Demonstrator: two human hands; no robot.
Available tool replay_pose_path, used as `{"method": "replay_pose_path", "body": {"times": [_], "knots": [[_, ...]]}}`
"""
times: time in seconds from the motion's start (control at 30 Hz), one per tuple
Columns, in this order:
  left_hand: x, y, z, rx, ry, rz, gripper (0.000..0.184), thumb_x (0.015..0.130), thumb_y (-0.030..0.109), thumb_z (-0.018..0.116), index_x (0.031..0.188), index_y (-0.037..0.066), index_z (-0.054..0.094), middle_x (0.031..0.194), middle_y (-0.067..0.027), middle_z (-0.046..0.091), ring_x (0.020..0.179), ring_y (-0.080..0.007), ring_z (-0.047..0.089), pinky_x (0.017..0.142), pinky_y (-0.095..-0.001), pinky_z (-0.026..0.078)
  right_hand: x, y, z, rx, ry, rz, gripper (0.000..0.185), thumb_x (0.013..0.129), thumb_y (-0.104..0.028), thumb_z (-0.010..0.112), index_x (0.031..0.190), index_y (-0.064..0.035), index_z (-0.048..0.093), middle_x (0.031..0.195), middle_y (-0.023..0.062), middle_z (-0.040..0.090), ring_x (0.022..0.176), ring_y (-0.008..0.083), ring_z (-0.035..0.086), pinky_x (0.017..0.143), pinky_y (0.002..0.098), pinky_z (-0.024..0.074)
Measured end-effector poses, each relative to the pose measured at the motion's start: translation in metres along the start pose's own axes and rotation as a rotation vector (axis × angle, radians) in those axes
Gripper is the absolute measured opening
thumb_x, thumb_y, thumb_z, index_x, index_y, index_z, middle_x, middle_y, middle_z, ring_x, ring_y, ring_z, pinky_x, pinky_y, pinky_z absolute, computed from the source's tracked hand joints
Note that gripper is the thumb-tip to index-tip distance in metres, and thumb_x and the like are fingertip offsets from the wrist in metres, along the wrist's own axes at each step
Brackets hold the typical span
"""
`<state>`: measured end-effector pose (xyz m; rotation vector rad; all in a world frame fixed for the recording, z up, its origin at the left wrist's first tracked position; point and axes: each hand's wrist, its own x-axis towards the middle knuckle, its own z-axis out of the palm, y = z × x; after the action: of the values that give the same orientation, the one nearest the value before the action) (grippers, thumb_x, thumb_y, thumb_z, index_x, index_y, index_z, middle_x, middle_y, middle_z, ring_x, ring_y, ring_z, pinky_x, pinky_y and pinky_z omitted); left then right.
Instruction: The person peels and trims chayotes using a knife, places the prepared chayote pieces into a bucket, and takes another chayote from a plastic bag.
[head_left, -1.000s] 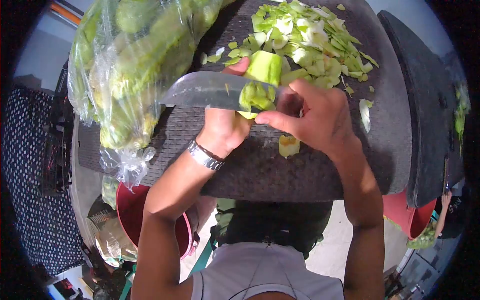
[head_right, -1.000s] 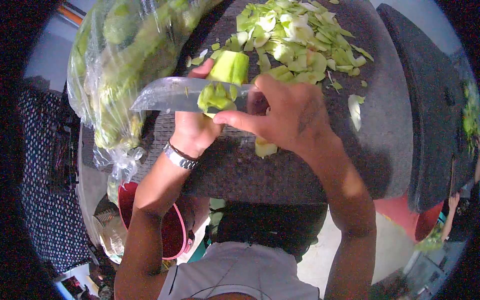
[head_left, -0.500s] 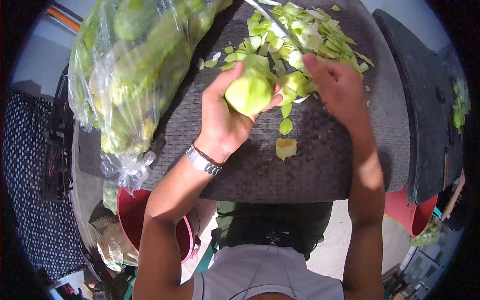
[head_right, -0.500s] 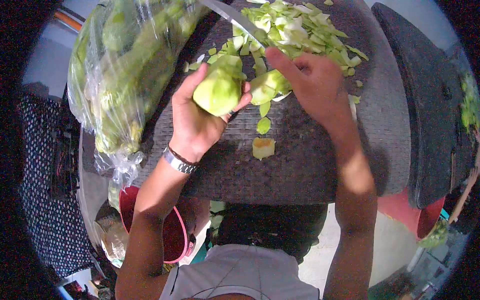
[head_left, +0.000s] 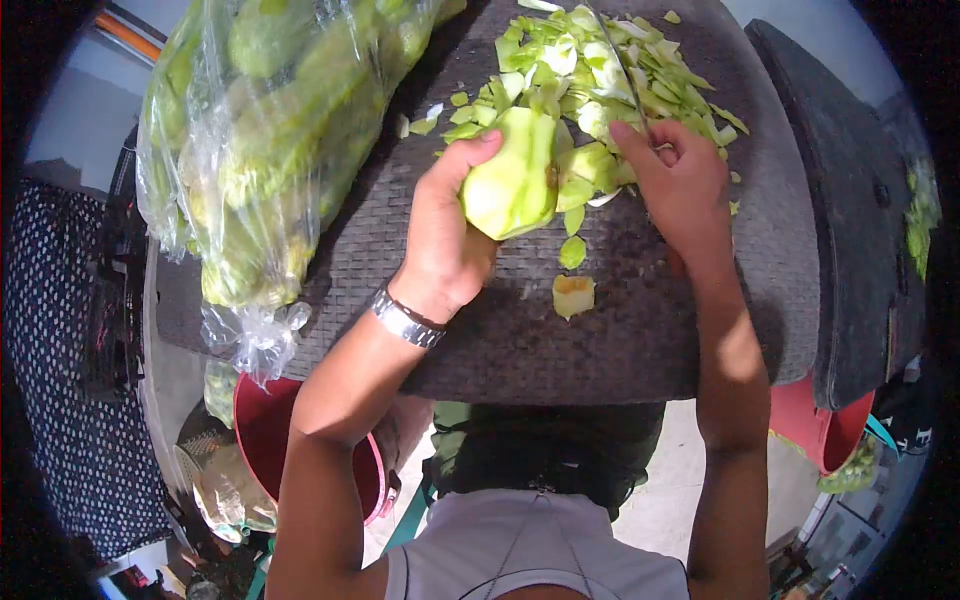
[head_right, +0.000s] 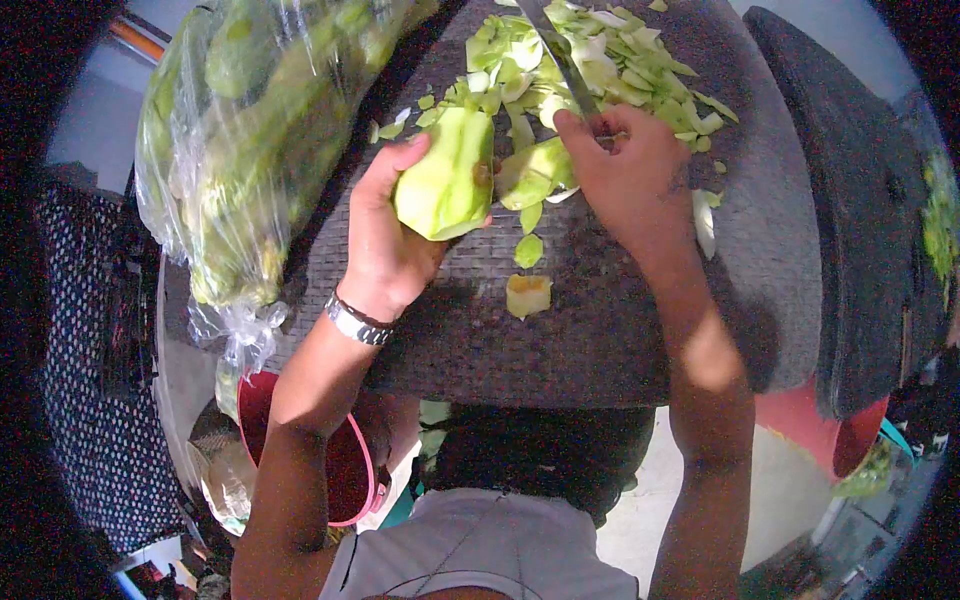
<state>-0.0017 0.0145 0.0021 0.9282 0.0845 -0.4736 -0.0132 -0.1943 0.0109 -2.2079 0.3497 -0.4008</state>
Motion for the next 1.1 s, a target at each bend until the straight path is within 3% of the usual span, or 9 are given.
{"method": "replay_pose_path", "body": {"times": [0.13,0.23,0.37,0.47,0.77,0.8,0.9,1.0,1.1], "knots": [[0.004,-0.003,-0.003,-0.042,0.069,-0.026,0.047,0.101,0.040,0.054,0.131,0.004,0.062,0.116,-0.0115,0.072,0.108,-0.0247,0.071,0.097,-0.0390,0.055,-0.016,-0.013,0.002,0.097,-0.155,-0.130,0.044,0.085,-0.043,0.084,0.087,-0.0009,0.071,0.059,-0.0014,0.057,0.056,0.0047,0.047,0.052,0.0259,0.0386],[0.006,-0.006,-0.005,-0.083,0.044,0.012,0.047,0.103,0.041,0.051,0.130,0.004,0.062,0.116,-0.0126,0.072,0.107,-0.0267,0.070,0.098,-0.0425,0.055,-0.034,-0.021,0.004,0.064,-0.255,-0.288,0.048,0.075,-0.043,0.093,0.085,-0.0031,0.068,0.062,0.0007,0.062,0.053,0.0059,0.050,0.052,0.0254,0.0423],[0.010,-0.010,-0.021,-0.288,-0.059,-0.134,0.047,0.104,0.043,0.050,0.127,0.005,0.063,0.113,-0.0158,0.072,0.102,-0.0297,0.072,0.096,-0.0441,0.057,-0.043,-0.017,0.007,0.000,-0.315,-0.563,0.059,0.065,-0.047,0.097,0.082,-0.0057,0.058,0.064,0.0029,0.067,0.055,0.0110,0.063,0.054,0.0281,0.0518],[0.010,-0.006,-0.020,-0.317,-0.214,-0.145,0.045,0.103,0.043,0.053,0.125,0.005,0.065,0.112,-0.0152,0.073,0.097,-0.0296,0.073,0.092,-0.0437,0.059,-0.046,-0.020,0.009,-0.018,-0.254,-0.699,0.060,0.065,-0.048,0.097,0.081,-0.0063,0.057,0.064,0.0022,0.067,0.053,0.0139,0.064,0.054,0.0290,0.0536],[0.008,-0.004,-0.016,-0.302,-0.185,-0.117,0.043,0.101,0.041,0.054,0.124,0.006,0.064,0.110,-0.0105,0.073,0.097,-0.0260,0.072,0.084,-0.0424,0.061,-0.042,-0.019,0.008,-0.060,-0.230,-0.748,0.056,0.066,-0.046,0.096,0.078,-0.0073,0.057,0.063,0.0016,0.066,0.054,0.0157,0.067,0.053,0.0296,0.0541],[0.008,-0.004,-0.015,-0.278,-0.179,-0.092,0.043,0.102,0.041,0.053,0.123,0.005,0.064,0.111,-0.0092,0.072,0.099,-0.0252,0.072,0.082,-0.0420,0.061,-0.040,-0.018,0.007,-0.073,-0.236,-0.688,0.058,0.067,-0.052,0.094,0.076,-0.0072,0.058,0.062,0.0030,0.065,0.054,0.0187,0.067,0.053,0.0326,0.0539],[-0.001,-0.005,-0.013,-0.210,0.003,0.041,0.044,0.102,0.041,0.050,0.124,0.005,0.062,0.110,-0.0098,0.072,0.096,-0.0269,0.073,0.068,-0.0423,0.061,-0.025,-0.009,0.004,-0.095,-0.204,-0.510,0.063,0.068,-0.063,0.089,0.073,-0.0062,0.062,0.061,0.0064,0.064,0.054,0.0244,0.067,0.054,0.0381,0.0533],[0.001,0.007,-0.011,-0.183,-0.136,-0.085,0.047,0.103,0.043,0.048,0.129,0.007,0.061,0.117,-0.0121,0.072,0.082,-0.0310,0.075,0.052,-0.0439,0.061,-0.006,-0.004,-0.005,-0.082,-0.141,-0.350,0.062,0.070,-0.062,0.089,0.075,-0.0041,0.067,0.062,0.0077,0.065,0.056,0.0235,0.067,0.056,0.0370,0.0527],[0.006,0.006,-0.023,-0.186,-0.263,-0.088,0.048,0.104,0.046,0.048,0.130,0.007,0.061,0.118,-0.0111,0.071,0.093,-0.0284,0.074,0.067,-0.0454,0.064,-0.008,-0.013,-0.010,-0.016,-0.231,-0.284,0.062,0.071,-0.061,0.089,0.077,-0.0028,0.068,0.063,0.0089,0.067,0.058,0.0237,0.068,0.058,0.0364,0.0535]]}}
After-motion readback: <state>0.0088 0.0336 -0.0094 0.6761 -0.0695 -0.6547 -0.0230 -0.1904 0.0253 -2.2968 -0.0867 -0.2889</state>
